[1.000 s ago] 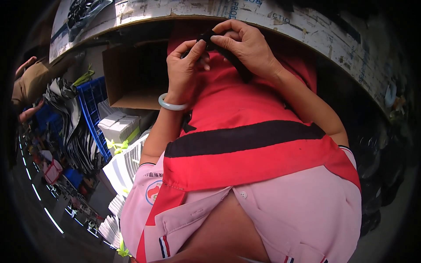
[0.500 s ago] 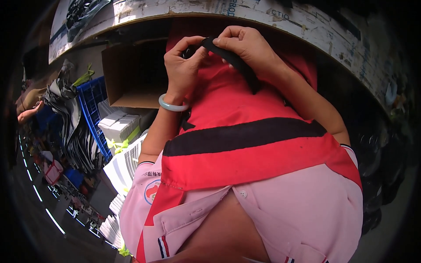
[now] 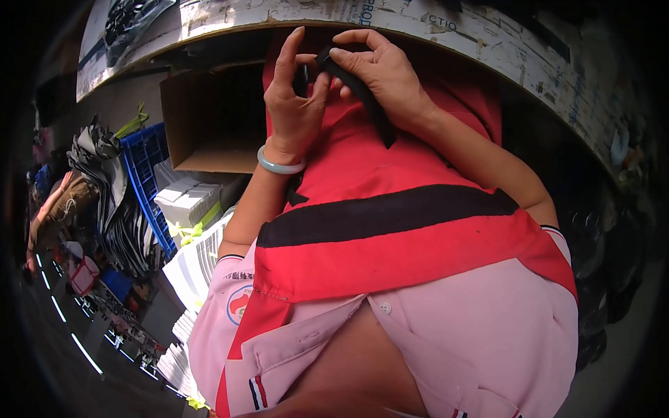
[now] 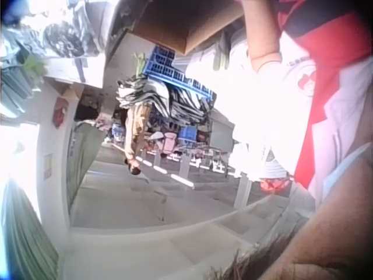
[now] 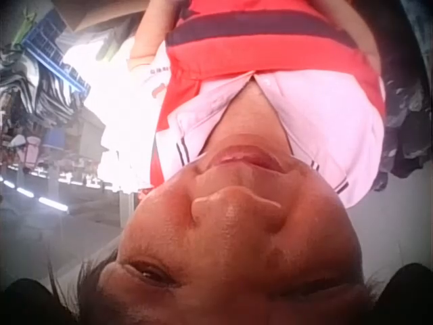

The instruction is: Threading and assembling plastic buckles onto black nylon straps.

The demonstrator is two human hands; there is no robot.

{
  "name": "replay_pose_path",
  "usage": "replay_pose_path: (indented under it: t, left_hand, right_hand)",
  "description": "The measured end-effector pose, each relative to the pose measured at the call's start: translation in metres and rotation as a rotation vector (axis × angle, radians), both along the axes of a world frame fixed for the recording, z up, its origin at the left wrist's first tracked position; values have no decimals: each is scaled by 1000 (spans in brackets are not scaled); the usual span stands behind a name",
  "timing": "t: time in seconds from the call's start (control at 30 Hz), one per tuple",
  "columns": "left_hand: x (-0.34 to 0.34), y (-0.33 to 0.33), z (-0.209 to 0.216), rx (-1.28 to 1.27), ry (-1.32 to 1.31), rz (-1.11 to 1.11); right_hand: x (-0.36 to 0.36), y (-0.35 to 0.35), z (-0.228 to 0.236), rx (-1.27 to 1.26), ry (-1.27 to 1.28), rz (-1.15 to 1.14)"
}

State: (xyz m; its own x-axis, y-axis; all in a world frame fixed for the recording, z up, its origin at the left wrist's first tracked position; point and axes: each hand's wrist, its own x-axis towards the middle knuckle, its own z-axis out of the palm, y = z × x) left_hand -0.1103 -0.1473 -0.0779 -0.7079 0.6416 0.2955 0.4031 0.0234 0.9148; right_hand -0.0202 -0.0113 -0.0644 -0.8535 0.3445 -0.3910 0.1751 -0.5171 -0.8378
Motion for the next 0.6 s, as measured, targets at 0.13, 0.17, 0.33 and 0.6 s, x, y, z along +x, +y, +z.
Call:
replay_pose_path:
  t: [0.13,0.17,0.33,0.6]
  left_hand:
    - [-5,-3,-4,48,25,-77]
    - [-5,-4,-1,99,-353,-68]
    - [-20,-12,-1,56,-1339,-151]
    - [-13,-1,6,125,-1068,-87]
  right_hand:
    - [-2,10,-3,-27,-67,99]
    - [-1,13,-4,-66,-78,153]
    - [-3,13,9,126,22,192]
    - [0,7,26,426,224,-4]
